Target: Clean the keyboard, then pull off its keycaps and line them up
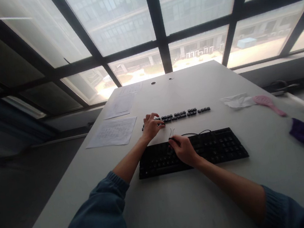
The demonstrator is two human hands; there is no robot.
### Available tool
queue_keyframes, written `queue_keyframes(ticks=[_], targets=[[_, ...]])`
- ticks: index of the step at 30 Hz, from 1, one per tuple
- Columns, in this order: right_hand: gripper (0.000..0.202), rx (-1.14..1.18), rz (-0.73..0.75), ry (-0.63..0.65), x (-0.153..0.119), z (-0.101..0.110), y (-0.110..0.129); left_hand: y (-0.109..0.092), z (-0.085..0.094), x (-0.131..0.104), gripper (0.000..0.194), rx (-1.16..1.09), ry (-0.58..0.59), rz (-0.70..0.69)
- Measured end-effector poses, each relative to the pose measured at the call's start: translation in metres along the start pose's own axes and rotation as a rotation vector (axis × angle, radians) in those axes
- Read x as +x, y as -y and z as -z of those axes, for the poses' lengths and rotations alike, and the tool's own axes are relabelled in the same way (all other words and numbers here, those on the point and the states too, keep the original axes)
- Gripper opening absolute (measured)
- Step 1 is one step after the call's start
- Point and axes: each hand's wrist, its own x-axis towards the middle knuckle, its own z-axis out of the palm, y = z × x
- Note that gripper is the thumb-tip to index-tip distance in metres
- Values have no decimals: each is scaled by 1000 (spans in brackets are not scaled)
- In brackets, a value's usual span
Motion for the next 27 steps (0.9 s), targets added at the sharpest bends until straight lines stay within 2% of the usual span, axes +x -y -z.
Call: queue_keyframes(ticks=[22, 27], targets=[[26, 23, -17, 10, -1, 1, 2, 5, -4, 0, 20, 19, -19, -62], [27, 87, -33, -4, 0, 0, -1, 3, 0, 0, 32, -17, -49, -46]])
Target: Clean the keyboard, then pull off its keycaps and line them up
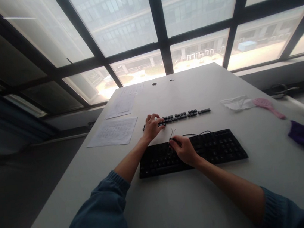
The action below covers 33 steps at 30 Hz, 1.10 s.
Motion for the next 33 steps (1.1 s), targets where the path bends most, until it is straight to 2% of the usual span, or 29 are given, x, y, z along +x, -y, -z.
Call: queue_keyframes(ticks=[2, 6, 9, 11, 15, 18, 24, 33], targets=[[27, 65, -7, -28, 1, 0, -2, -4, 9, -2, 33, -32, -52, 27], [28, 144, -29, -108, 5, 2, 0, -21, 39, -18, 21, -97, -178, 90], [27, 123, -18, -112, 6, 3, 3, -43, 60, -44, 17, -154, -179, 97], [25, 96, 3, -84, 5, 5, 4, -59, 67, -64, 17, -199, -147, 93], [22, -52, 50, -24, 1, 11, 4, -83, 65, -100, 15, -258, -84, 125], [20, -175, 90, 27, -1, 15, 4, -89, 56, -114, 14, -271, -62, 150], [19, -305, 156, 90, 0, 14, 4, -86, 45, -119, 14, -278, -45, 150], [17, -341, 269, 216, -5, 12, 5, -88, 50, -121, 16, -291, -5, 151]])
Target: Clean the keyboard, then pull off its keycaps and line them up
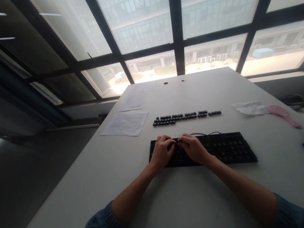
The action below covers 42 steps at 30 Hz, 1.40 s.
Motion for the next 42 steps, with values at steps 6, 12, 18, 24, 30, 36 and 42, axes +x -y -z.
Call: queue_keyframes(ticks=[6, 12, 18, 24, 30, 36, 42], targets=[[16, -36, 3, -41, -3, -1, -3, -3, 0, 13, 20, -9, 215, -65], [17, 34, -61, -105, -3, 1, -4, -1, -14, 16, 10, -93, 201, -35], [17, 54, -66, -113, -3, 3, -2, -1, -19, 9, 7, -51, 137, -72], [20, 121, -145, -240, -3, 5, -3, -6, -16, 11, 14, -16, 104, -66], [22, 129, -133, -249, -2, 5, -2, -5, -16, 10, 14, -84, 69, -93], [24, 90, -160, -265, -1, 3, -4, -4, -14, 9, 26, -112, 44, -119], [27, 233, -271, -319, 1, 3, -5, -9, -14, 9, 11, -7, 105, -253]])
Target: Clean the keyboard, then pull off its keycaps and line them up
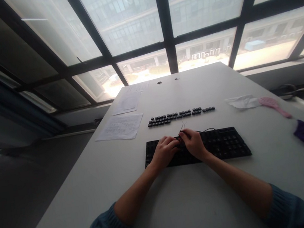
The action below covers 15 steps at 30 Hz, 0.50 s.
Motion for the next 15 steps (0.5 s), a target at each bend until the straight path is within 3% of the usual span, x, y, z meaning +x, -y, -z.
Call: queue_keyframes(ticks=[6, 10, 15], targets=[[28, 27, -30, -42, 2, 0, 1, -2, 20, 16, 15, -149, -136, 169], [27, 75, -46, -18, 2, -3, -4, 27, 26, 51, 13, -13, -155, 230], [26, 39, -34, -20, 2, -3, -9, 67, 10, 95, 12, 171, -33, 209]])
